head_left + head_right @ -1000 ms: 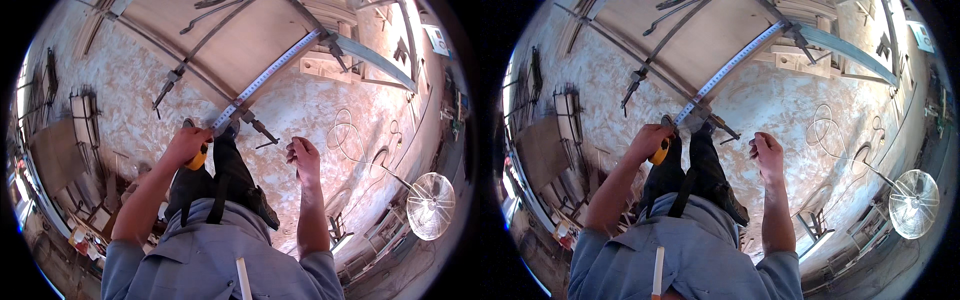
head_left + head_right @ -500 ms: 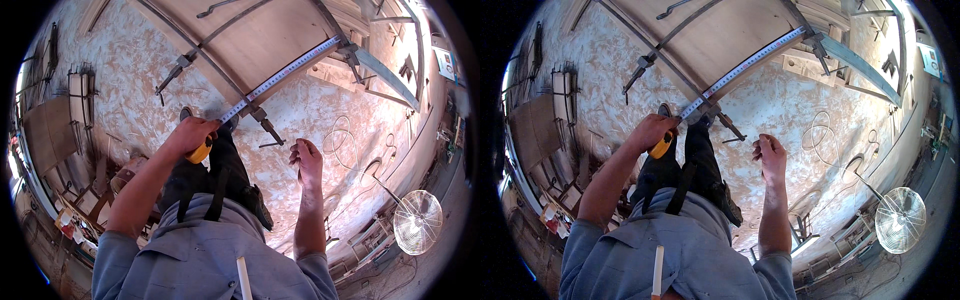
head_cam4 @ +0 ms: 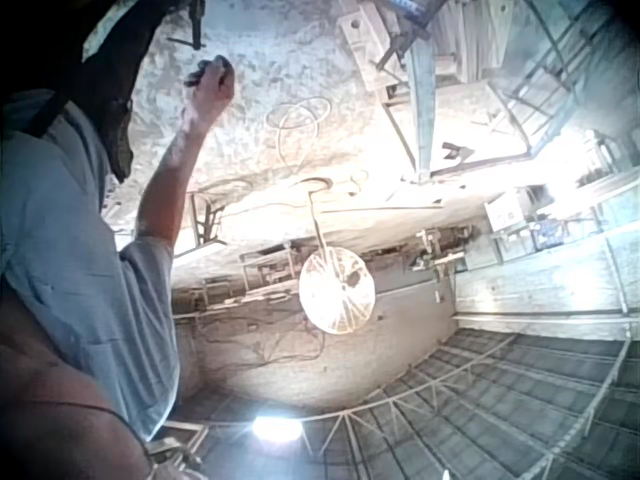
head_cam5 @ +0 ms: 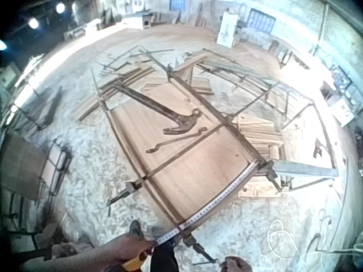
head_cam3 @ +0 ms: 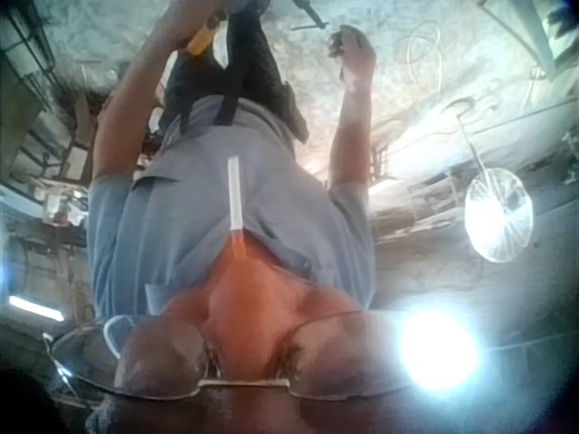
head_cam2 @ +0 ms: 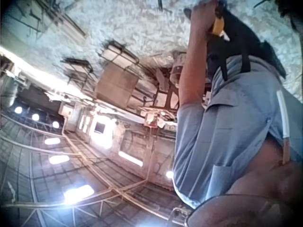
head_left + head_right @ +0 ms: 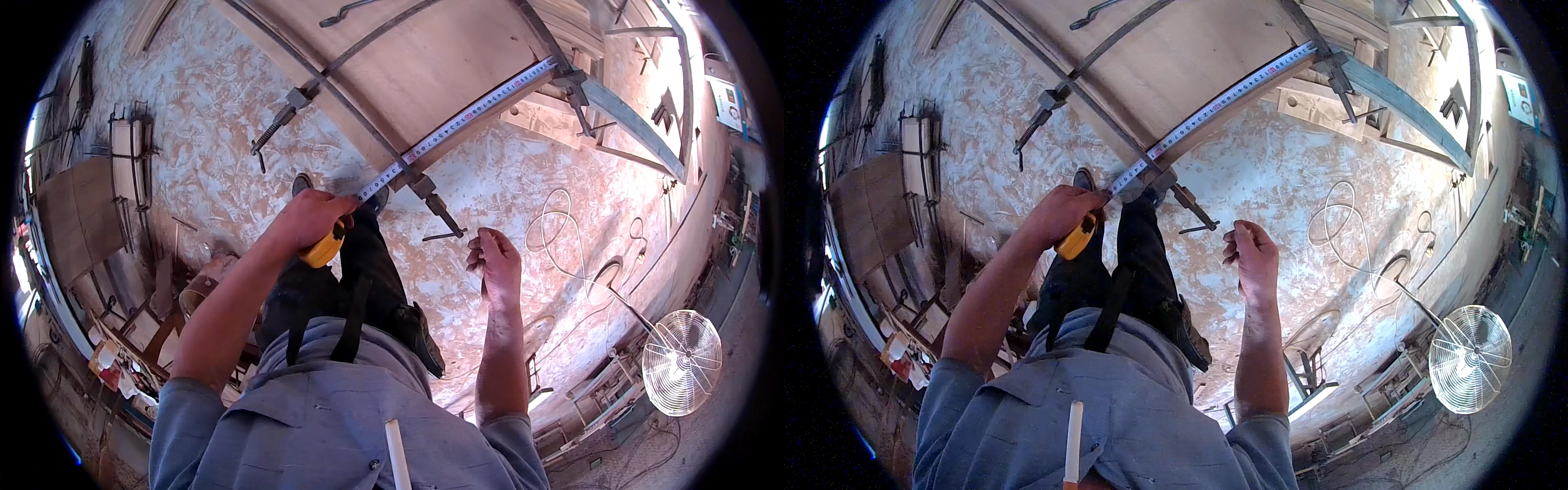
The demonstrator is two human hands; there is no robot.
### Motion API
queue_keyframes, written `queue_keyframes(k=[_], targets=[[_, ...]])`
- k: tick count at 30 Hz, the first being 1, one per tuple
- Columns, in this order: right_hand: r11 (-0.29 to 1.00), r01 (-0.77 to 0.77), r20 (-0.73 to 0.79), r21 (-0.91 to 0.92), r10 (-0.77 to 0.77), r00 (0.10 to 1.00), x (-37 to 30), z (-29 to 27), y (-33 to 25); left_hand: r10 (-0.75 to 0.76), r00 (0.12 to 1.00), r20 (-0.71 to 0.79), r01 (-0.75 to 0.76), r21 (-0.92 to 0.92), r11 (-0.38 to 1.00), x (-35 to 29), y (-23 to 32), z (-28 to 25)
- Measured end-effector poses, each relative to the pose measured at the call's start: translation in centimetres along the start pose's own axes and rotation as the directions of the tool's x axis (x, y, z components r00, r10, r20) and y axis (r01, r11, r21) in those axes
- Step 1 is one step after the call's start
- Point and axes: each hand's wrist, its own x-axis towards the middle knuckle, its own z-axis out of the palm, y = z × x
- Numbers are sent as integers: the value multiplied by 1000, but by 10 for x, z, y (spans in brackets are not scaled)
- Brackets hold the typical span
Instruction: The person uses a hammer to tap a wooden panel into place on a metal frame, then measures the assembly with a tape measure. They adjust the clamps holding the panel, wipe the surface with a cloth, and later clean a pair of glasses with a tissue before picking up a stack of wooden planks.
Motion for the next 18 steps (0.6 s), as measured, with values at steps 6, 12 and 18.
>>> queue_keyframes(k=[6, 12, 18], targets=[[1000, 2, -4, -14, -2, 1000, 1, 1, 4, 118, 992, 53, -125, 147, 981, 4, -5, -3], [1000, -21, -27, -15, 20, 999, 0, 2, 8, 125, 992, -31, -125, 19, 992, -2, -6, 1], [997, -39, 11, -62, 40, 999, 6, 1, 8, -55, 987, -154, 24, -194, 981, -1, -5, -6]])
